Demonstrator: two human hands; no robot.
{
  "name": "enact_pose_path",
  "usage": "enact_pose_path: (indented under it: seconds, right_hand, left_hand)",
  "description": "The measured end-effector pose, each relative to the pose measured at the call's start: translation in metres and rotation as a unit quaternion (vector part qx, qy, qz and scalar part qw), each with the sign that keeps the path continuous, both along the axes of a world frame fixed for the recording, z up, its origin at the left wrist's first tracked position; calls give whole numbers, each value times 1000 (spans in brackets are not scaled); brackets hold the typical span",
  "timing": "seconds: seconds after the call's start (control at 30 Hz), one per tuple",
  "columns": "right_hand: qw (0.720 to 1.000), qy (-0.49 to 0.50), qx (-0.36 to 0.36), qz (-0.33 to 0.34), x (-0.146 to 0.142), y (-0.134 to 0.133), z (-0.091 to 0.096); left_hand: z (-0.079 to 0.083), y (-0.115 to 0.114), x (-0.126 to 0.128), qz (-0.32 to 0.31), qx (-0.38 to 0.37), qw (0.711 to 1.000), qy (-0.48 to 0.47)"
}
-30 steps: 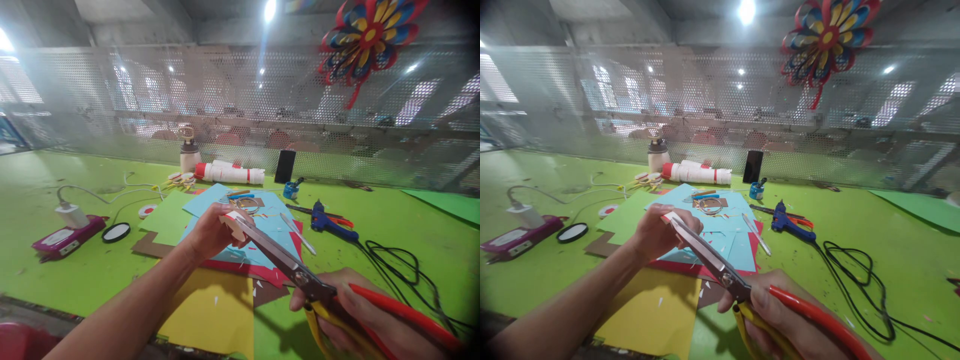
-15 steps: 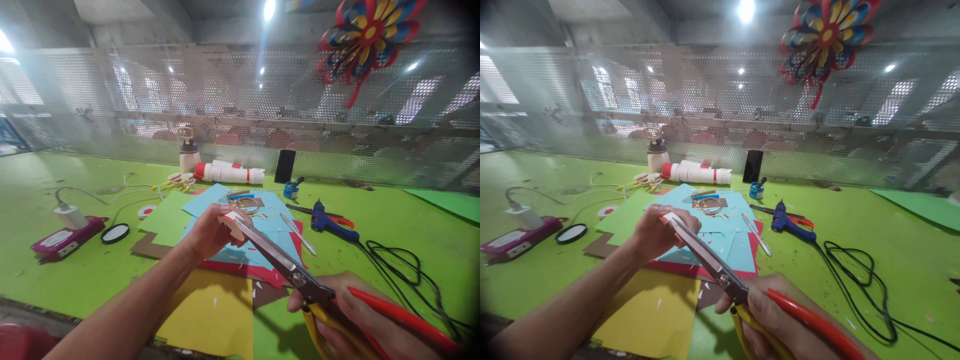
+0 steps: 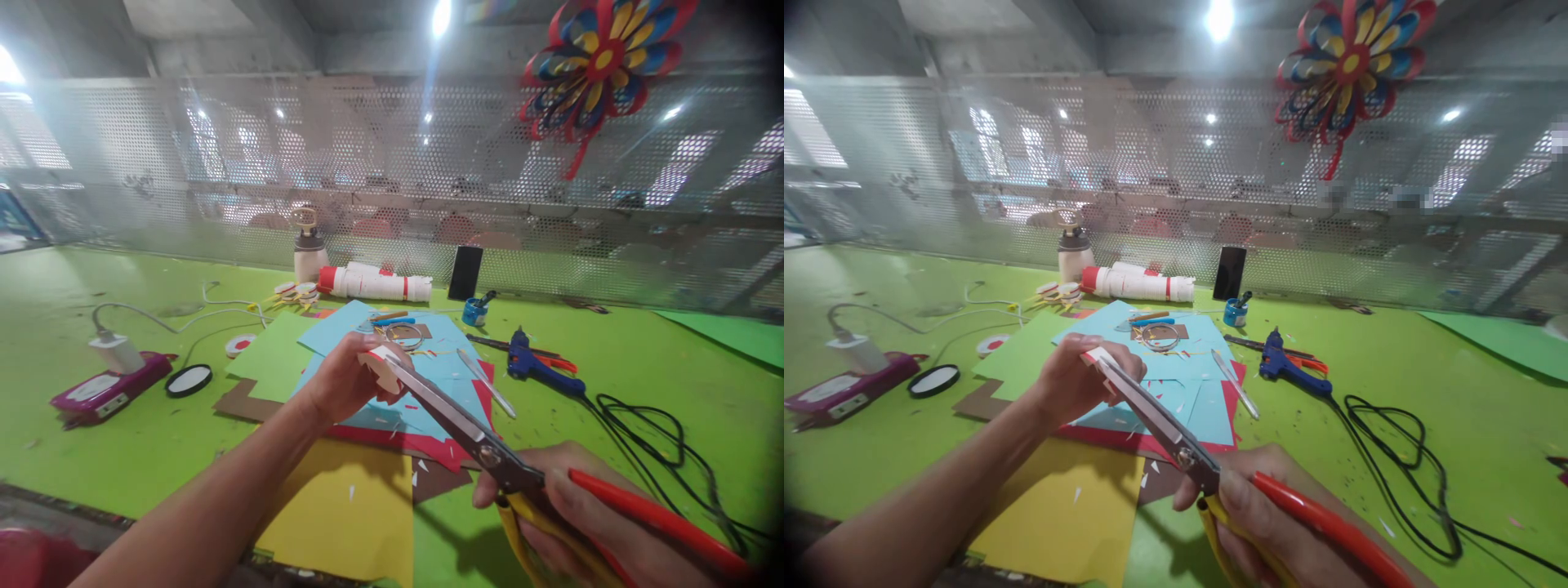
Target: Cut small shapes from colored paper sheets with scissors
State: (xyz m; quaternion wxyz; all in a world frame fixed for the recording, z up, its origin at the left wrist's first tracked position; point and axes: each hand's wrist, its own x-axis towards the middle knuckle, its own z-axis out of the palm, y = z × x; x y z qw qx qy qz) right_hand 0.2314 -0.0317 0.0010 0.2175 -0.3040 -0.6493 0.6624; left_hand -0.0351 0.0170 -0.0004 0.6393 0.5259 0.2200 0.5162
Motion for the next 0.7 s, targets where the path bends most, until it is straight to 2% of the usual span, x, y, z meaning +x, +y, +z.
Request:
enact_pose_path:
  seconds: [0.2, 0.47, 0.7]
  right_hand:
    - [1000, -16, 6, -19, -1, -2, 3]
    - [998, -13, 58, -10, -2, 0, 1]
    - [982, -54, 169, -57, 2, 5, -5]
  left_hand:
    - [-2, 1, -1, 1, -12, 1000, 0]
    - [1, 1, 0, 36, -62, 997, -1]
    - [4, 2, 2, 97, -77, 992, 34]
